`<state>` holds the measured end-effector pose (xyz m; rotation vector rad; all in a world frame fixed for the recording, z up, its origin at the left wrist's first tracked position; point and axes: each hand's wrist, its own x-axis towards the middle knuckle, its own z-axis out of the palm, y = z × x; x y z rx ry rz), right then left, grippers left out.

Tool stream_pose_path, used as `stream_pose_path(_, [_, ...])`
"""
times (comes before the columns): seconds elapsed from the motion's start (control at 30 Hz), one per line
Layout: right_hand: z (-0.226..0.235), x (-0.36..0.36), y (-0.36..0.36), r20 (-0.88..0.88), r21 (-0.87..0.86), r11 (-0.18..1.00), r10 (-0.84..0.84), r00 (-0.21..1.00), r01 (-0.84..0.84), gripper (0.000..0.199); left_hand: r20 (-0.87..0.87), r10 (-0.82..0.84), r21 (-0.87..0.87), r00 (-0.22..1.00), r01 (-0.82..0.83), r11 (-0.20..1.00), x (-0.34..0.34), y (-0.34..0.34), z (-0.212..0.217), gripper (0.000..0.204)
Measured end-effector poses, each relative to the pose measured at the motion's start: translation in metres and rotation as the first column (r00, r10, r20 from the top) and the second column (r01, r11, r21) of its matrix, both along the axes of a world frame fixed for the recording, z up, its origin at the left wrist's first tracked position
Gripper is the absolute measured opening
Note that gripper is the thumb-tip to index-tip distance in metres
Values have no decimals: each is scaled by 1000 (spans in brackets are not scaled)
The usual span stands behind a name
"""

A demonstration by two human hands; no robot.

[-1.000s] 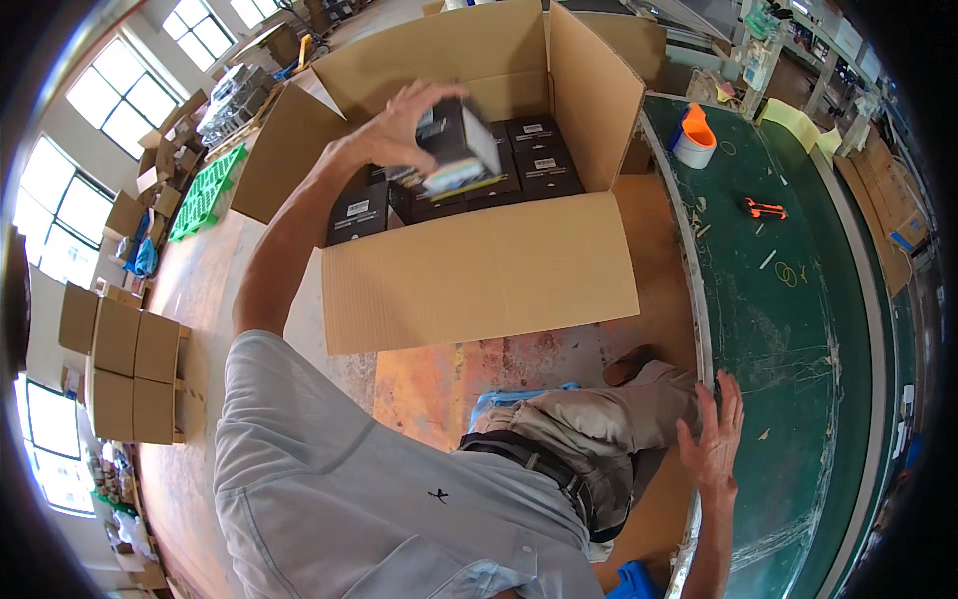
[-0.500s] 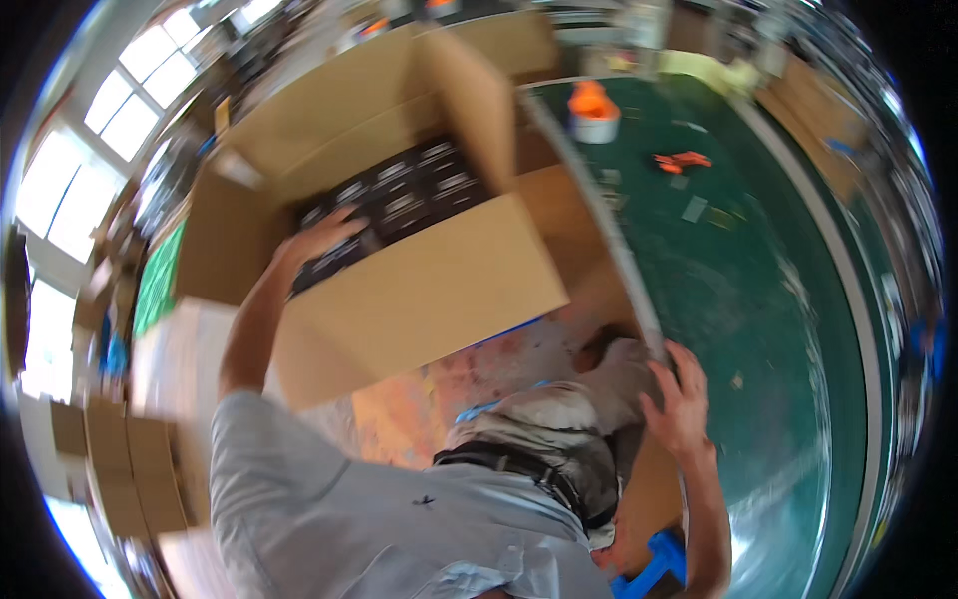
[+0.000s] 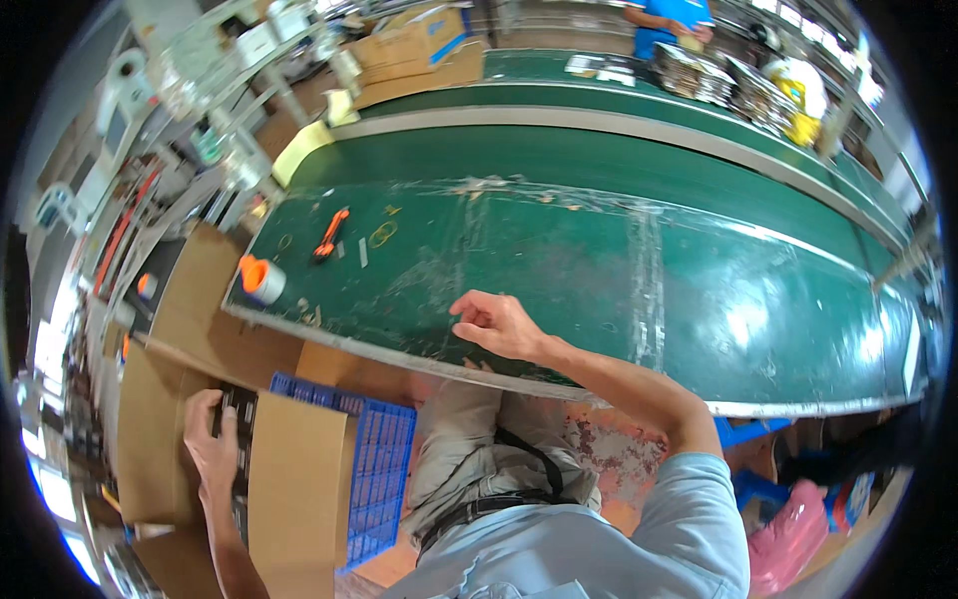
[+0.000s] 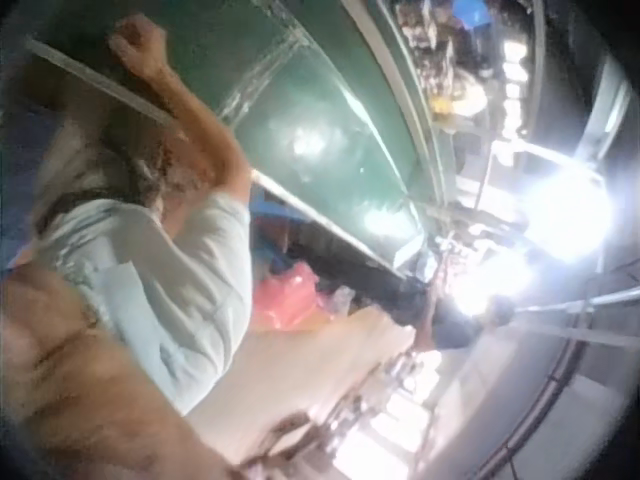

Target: The person packs product boxes from a conveyor belt into a large cardboard box by hand, then takes an open box filled with light bulbs from the conveyor belt and folds its flaps closed.

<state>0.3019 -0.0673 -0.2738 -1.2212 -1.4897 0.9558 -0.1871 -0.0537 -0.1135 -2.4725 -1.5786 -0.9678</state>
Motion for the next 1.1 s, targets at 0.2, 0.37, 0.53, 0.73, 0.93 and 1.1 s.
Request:
stream_pose_path(0.2, [-22, 7, 20, -291, -50, 991, -136, 947, 127, 21, 4, -487, 1, 874, 487, 874, 150, 19, -18, 27])
stream_pose_path(0.37, [-29, 19, 10, -459, -62, 993, -119, 880, 102, 17, 285, -628, -16, 724, 658, 752, 264, 38, -61, 26])
stream_pose_path(0.53, [-31, 21, 7, -554, -52, 997, -83, 828, 64, 24, 451, -637, -13, 625, 719, 695, 353, 54, -104, 27])
stream_pose_path(0.73, [-20, 30, 5, -563, -44, 982, -175, 808, 182, 43, 886, -274, -265, 375, 892, 366, 418, 83, -152, 32])
stream_pose_path(0.93, [-21, 33, 7, -570, -60, 954, -274, 775, 293, 44, 967, 205, -135, 148, 988, -76, 455, 95, -181, 64])
stream_pose_path(1.1, [-31, 36, 8, -462, -53, 957, -276, 843, 285, 42, 978, 115, -141, 172, 962, -233, 451, 97, -171, 65])
